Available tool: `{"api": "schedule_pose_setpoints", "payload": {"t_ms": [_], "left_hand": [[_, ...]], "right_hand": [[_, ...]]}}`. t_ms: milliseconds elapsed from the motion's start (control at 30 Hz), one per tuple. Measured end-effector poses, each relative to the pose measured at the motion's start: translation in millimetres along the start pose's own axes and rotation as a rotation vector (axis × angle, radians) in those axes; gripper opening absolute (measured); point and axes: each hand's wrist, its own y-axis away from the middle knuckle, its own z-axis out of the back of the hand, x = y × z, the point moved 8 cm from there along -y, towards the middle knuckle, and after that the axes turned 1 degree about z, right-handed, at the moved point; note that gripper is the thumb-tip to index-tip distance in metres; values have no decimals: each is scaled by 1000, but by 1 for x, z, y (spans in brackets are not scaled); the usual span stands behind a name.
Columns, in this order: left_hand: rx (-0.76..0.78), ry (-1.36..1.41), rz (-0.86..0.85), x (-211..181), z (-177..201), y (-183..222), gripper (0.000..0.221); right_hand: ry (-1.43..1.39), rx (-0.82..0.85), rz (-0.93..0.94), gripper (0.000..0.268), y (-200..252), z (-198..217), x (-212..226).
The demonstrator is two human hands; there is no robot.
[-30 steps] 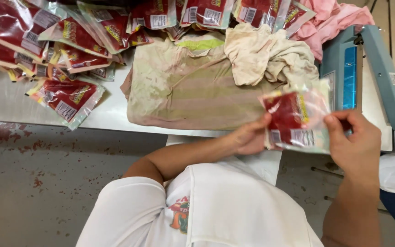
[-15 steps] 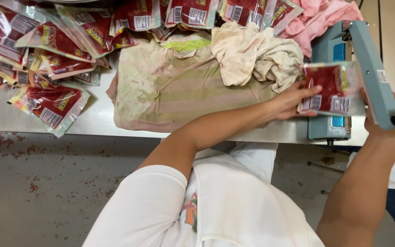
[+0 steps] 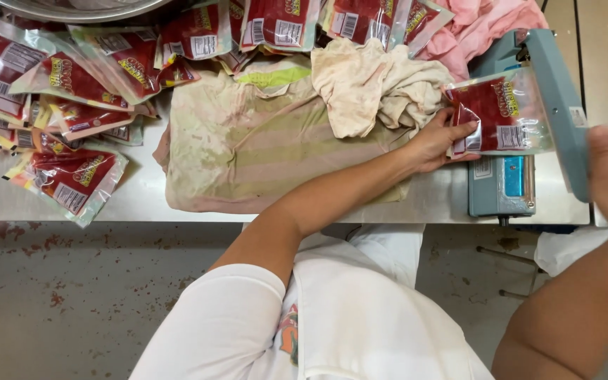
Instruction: The person cleans and seals small red food packets. They use a cloth to wipe individual packets and then place them into a blue heat sealer to seal the top edges.
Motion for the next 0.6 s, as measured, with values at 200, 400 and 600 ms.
{"api": "schedule_pose_setpoints", "payload": {"t_ms": [200,400,600], "left_hand": [[-16,-50,1,-5,-1,9,80],[-8,-52,-2,-5,8,7,79],[80,-53,51,-2,9,9,63]], "right_hand": [[185,-20,-374,35,15,-14,45],[94,-70,-482,34,39,-36,21],[44,-171,-392,33,47,-37,25]]}}
